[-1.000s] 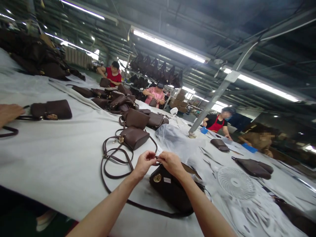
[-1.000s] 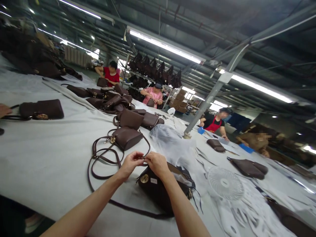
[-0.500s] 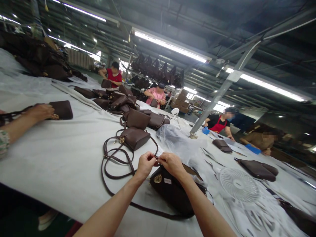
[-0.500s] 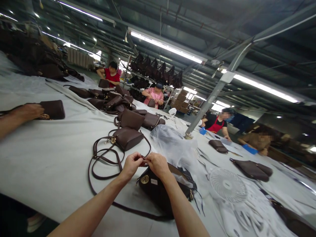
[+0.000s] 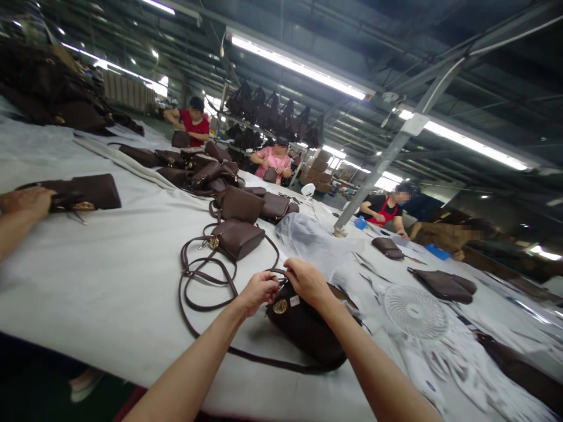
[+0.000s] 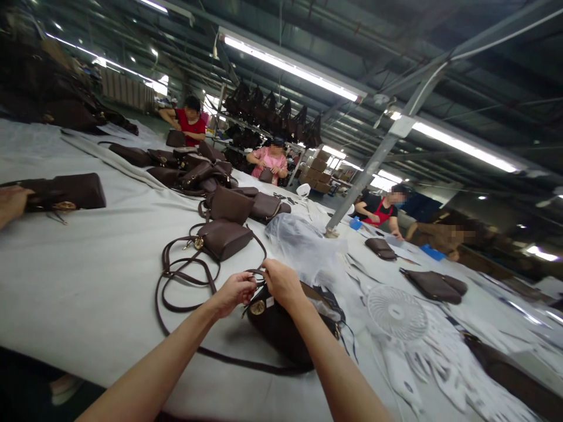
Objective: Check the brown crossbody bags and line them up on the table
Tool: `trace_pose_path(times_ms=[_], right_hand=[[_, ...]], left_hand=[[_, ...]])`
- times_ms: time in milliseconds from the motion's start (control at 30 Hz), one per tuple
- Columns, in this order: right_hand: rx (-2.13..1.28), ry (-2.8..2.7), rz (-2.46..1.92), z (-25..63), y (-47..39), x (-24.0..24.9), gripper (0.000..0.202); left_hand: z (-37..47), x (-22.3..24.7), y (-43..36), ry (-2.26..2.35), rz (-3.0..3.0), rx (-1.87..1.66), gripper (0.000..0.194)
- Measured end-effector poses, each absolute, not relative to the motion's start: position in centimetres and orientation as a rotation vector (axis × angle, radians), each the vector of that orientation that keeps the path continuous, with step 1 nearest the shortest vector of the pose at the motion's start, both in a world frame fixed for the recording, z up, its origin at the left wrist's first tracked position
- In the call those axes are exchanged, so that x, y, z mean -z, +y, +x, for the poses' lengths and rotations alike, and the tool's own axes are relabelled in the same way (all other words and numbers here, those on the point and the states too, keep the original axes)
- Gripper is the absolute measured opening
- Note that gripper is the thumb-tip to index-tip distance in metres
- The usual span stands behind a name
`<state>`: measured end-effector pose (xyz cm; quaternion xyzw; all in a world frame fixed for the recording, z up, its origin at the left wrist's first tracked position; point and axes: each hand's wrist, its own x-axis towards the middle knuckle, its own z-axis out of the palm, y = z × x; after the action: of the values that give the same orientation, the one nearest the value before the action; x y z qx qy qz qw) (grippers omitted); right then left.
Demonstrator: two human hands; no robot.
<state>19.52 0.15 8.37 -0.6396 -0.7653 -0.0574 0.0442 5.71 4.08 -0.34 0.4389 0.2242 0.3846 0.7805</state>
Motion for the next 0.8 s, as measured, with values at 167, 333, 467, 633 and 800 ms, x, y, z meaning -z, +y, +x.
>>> trace_pose_path(times_ms=[167,333,467,633,800], right_hand=[[0.181,-2.841,-1.556,21.2,-4.2,-8.9,0.043],[0.205,-3.019,-1.449,22.7,-5.3,-8.8,0.048],[0.108,-2.775,-1.559,21.7,-4.3,-8.0,0.032],[0.135,-2.242,-2.009,18.8,-2.5,-7.9,0.021],[0.256,-2.276,-2.352,16.7,-0.3,-9.2,0.019]], left_hand=[[5.5,0.8,4.5,0.493,0.976,-0.832,0.021],[4.4,0.1,4.8,0.419,0.980,-0.894,0.020],[3.9,-0.2,4.4,0.328,0.884,-0.978,0.016],[4.7,0.7,4.3,0.246,0.514,-1.005,0.027],[5.5,2.3,4.6,0.316,0.368,-1.057,0.023]])
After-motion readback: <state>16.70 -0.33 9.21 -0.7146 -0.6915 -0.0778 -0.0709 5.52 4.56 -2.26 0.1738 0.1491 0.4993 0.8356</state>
